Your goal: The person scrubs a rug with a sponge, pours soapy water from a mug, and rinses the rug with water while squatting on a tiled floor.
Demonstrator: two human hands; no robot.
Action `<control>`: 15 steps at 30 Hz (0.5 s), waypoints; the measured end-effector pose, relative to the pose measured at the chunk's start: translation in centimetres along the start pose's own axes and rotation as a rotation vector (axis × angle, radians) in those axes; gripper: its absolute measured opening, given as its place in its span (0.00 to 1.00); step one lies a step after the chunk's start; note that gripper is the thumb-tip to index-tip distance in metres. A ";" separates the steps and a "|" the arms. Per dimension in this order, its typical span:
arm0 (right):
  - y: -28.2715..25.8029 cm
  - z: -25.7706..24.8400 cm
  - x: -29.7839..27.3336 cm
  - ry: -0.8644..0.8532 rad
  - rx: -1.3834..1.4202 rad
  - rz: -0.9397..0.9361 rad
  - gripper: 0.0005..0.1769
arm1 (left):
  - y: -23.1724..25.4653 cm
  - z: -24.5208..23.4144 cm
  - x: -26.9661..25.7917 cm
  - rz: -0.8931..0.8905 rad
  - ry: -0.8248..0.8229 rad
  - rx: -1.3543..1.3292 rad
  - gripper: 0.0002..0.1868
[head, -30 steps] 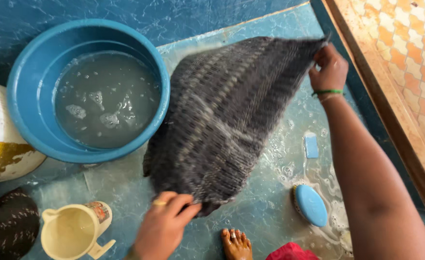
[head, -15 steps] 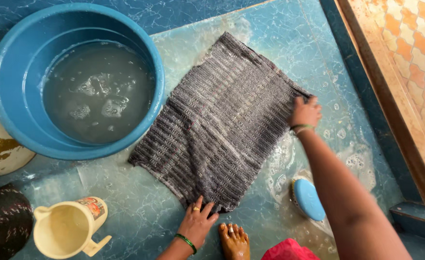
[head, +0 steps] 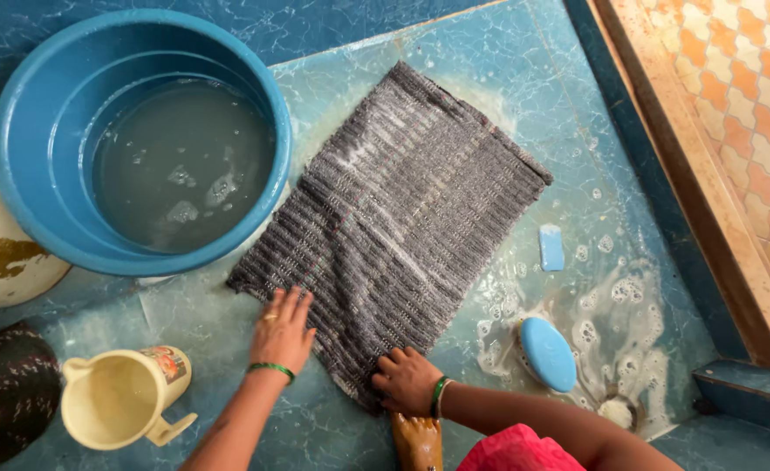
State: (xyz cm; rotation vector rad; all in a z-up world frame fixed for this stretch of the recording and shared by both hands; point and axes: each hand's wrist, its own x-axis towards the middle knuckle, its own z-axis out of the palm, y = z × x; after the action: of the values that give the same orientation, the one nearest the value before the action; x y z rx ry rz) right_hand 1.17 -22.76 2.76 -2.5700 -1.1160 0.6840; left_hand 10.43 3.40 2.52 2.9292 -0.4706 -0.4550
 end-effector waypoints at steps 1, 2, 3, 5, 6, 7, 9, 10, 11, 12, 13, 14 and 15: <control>0.0 0.7 0.2 -0.057 -0.015 0.007 0.19 | -0.2 -0.8 -0.3 0.005 0.003 0.000 0.35; 0.1 1.6 0.3 -0.055 -0.017 0.012 0.19 | -0.5 -1.6 -1.0 -0.054 -0.181 0.072 0.39; -0.2 2.8 0.2 -0.065 -0.022 -0.013 0.15 | -0.5 -2.0 -2.0 -0.127 -0.370 0.141 0.44; -0.4 4.5 0.3 -0.070 -0.029 -0.043 0.12 | 0.0 -2.7 -4.2 -0.159 -0.411 0.155 0.46; -0.4 5.0 0.4 -0.068 -0.006 -0.038 0.11 | 0.1 -3.1 -5.1 -0.185 -0.450 0.171 0.48; -0.4 5.3 -0.1 -0.070 0.019 -0.029 0.11 | 0.4 -3.4 -5.9 -0.187 -0.450 0.170 0.48; -0.5 5.2 0.1 -0.132 0.009 -0.011 0.12 | 0.3 -4.0 -8.0 -0.182 -0.503 0.225 0.49; -0.6 4.9 0.0 -0.191 0.000 0.011 0.14 | -0.1 -4.3 -9.6 -0.192 -0.504 0.217 0.49; -0.5 4.2 -0.3 -0.190 -0.010 0.006 0.14 | -1.0 -4.8 -10.8 -0.047 -0.548 0.198 0.47; -0.5 3.5 -0.6 -0.181 0.043 0.034 0.17 | -2.0 -5.2 -12.0 0.100 -0.589 0.179 0.45; -0.7 3.0 -0.8 -0.173 0.099 0.057 0.21 | -3.5 -5.4 -14.2 0.135 -0.650 0.175 0.41; -0.5 2.4 -1.0 -0.172 0.093 0.048 0.21 | -5.5 -5.2 -16.6 0.171 -0.712 0.169 0.37; 0.1 1.6 -1.4 -0.204 0.204 0.093 0.22 | -8.6 -5.0 -18.7 0.184 -0.708 0.102 0.33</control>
State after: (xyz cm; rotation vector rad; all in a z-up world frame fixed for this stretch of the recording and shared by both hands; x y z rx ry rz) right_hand -0.42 -23.80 1.74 -2.4320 -0.9327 1.0454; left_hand -2.47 17.99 10.77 2.6959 -0.8461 -1.4798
